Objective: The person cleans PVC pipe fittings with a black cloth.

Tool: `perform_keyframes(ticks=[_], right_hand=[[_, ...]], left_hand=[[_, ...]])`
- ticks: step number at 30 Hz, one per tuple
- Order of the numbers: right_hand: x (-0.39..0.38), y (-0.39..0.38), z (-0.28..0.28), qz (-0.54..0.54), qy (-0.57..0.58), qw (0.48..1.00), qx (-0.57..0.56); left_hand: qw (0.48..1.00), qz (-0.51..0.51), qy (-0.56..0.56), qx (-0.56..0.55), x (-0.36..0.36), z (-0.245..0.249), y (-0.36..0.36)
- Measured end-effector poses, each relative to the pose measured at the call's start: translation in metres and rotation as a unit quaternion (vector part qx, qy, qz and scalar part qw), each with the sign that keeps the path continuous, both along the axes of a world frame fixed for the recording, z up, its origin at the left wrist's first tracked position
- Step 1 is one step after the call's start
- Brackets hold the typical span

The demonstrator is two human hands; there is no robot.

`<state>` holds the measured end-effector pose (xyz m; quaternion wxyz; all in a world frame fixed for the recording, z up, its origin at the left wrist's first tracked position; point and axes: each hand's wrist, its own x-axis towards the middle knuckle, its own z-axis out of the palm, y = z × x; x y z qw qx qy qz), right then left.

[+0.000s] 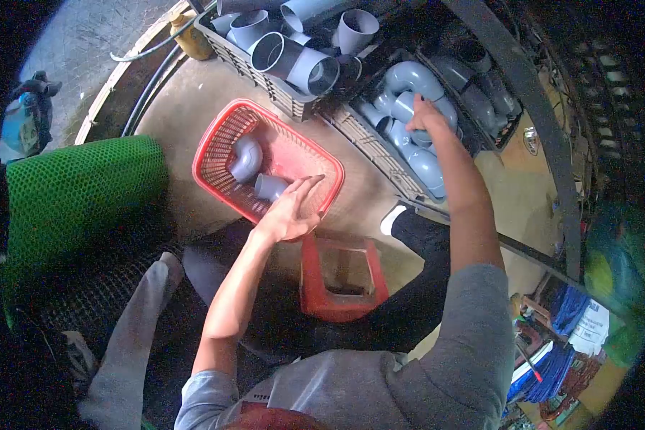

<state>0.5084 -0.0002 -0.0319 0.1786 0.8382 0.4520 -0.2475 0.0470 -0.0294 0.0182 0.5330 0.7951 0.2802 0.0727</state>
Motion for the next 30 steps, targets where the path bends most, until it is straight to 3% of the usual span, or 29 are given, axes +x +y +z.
perform_keyframes(ticks=[4,6,14,16,18,20,22,24,26,28,30], right_hand=[[-0.006,-0.004,-0.023,-0.042,-0.015,0.998,0.042],[-0.024,-0.022,-0.023,-0.046,-0.087,0.982,0.16],[-0.082,-0.067,-0.009,0.009,-0.168,0.956,0.239],[-0.111,-0.076,-0.004,0.104,-0.007,0.874,0.474],[-0.177,-0.076,0.019,0.097,0.11,0.837,0.528],[-0.226,-0.083,-0.001,0.069,0.243,0.841,0.479],[-0.271,-0.091,-0.029,-0.033,0.362,0.866,0.343],[-0.307,-0.103,-0.084,-0.053,0.47,0.828,0.302],[-0.348,-0.113,-0.115,-0.113,0.512,0.816,0.242],[-0.385,-0.131,-0.145,-0.109,0.477,0.828,0.273],[-0.4,-0.14,-0.115,-0.04,0.463,0.841,0.277]], left_hand=[[1.0,-0.007,-0.004,-0.006,0.0,0.002,0.005],[1.0,-0.01,-0.002,-0.01,0.0,0.002,0.005],[1.0,-0.001,0.028,0.007,-0.007,-0.012,-0.002],[0.999,-0.011,0.036,-0.017,-0.004,0.006,0.004],[0.999,0.012,0.038,-0.011,-0.003,-0.008,0.0],[0.983,-0.06,0.162,-0.068,-0.007,-0.003,0.006],[0.983,-0.029,0.18,-0.034,-0.019,-0.036,-0.002],[0.955,0.069,0.28,-0.075,-0.033,-0.084,0.0],[0.916,0.259,0.288,-0.104,-0.036,-0.125,0.003],[0.891,0.306,0.32,-0.097,-0.04,-0.203,0.004],[0.84,0.38,0.386,0.032,-0.041,-0.233,0.013]])
